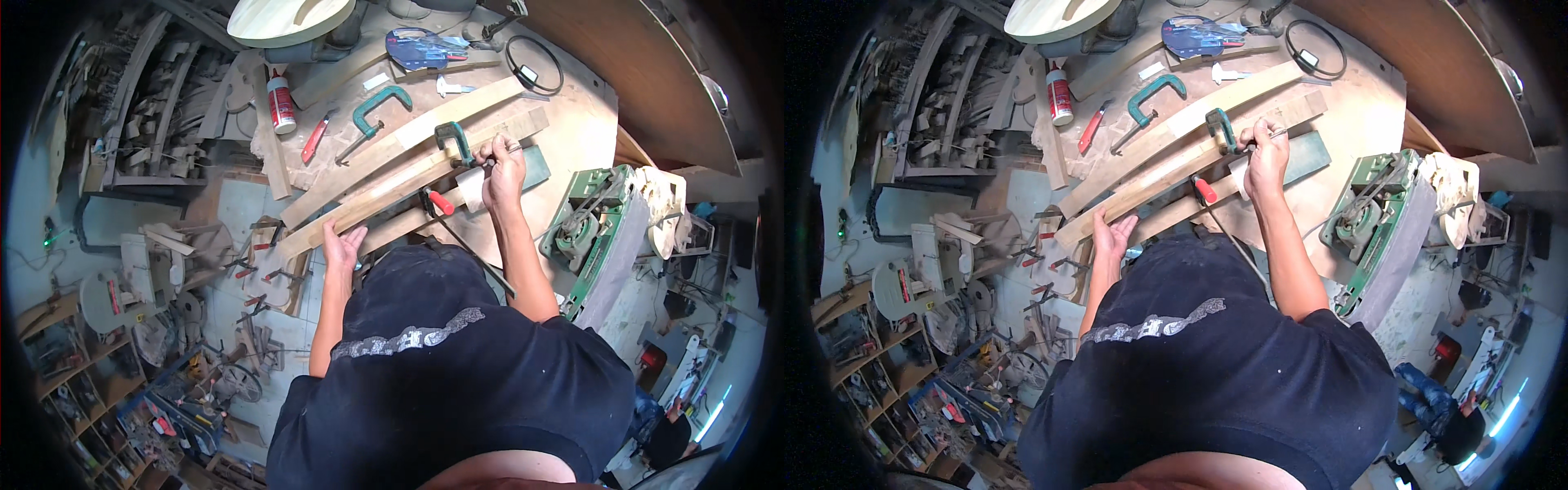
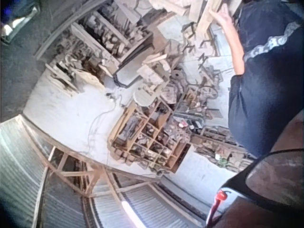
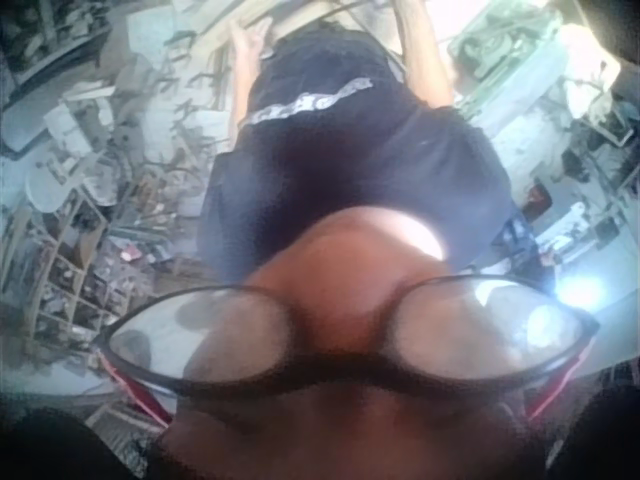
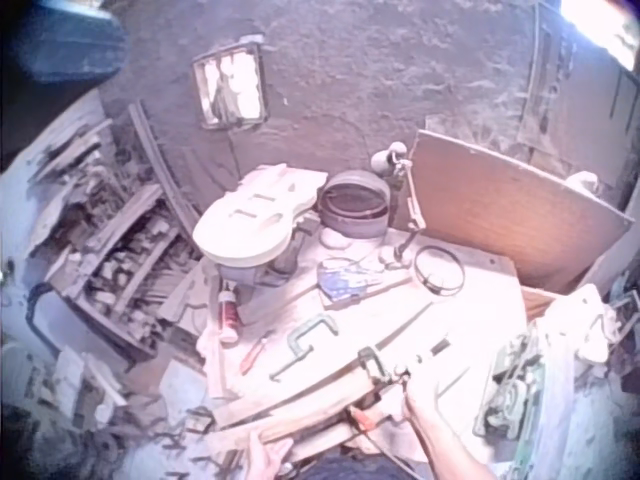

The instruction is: The person picks up several strips of wood from a pile, aligns them together on a workbench, and secures them by hand using several metal clamps.

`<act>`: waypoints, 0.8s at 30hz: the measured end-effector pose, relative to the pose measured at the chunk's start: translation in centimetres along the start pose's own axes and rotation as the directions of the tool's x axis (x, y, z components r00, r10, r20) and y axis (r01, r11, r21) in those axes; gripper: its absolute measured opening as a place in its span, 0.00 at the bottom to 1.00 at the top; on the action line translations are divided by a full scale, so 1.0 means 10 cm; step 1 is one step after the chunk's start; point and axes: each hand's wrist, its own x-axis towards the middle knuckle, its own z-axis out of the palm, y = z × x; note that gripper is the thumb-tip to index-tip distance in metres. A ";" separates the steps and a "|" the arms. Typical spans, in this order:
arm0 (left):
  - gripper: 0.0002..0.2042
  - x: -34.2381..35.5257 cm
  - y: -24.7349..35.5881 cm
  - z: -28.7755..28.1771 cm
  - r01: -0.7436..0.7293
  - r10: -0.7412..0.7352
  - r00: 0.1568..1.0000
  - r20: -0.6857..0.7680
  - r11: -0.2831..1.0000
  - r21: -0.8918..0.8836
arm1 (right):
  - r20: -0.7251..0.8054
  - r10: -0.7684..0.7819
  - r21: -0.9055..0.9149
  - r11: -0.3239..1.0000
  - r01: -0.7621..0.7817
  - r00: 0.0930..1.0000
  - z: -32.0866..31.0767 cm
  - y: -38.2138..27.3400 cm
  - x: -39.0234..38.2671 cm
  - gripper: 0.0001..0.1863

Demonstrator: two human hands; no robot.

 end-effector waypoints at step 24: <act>0.33 0.04 -0.01 0.02 -0.003 0.000 0.997 -0.083 0.999 -0.038 | 0.597 0.404 -0.543 0.840 -0.022 0.693 -0.02 -0.39 0.43 0.10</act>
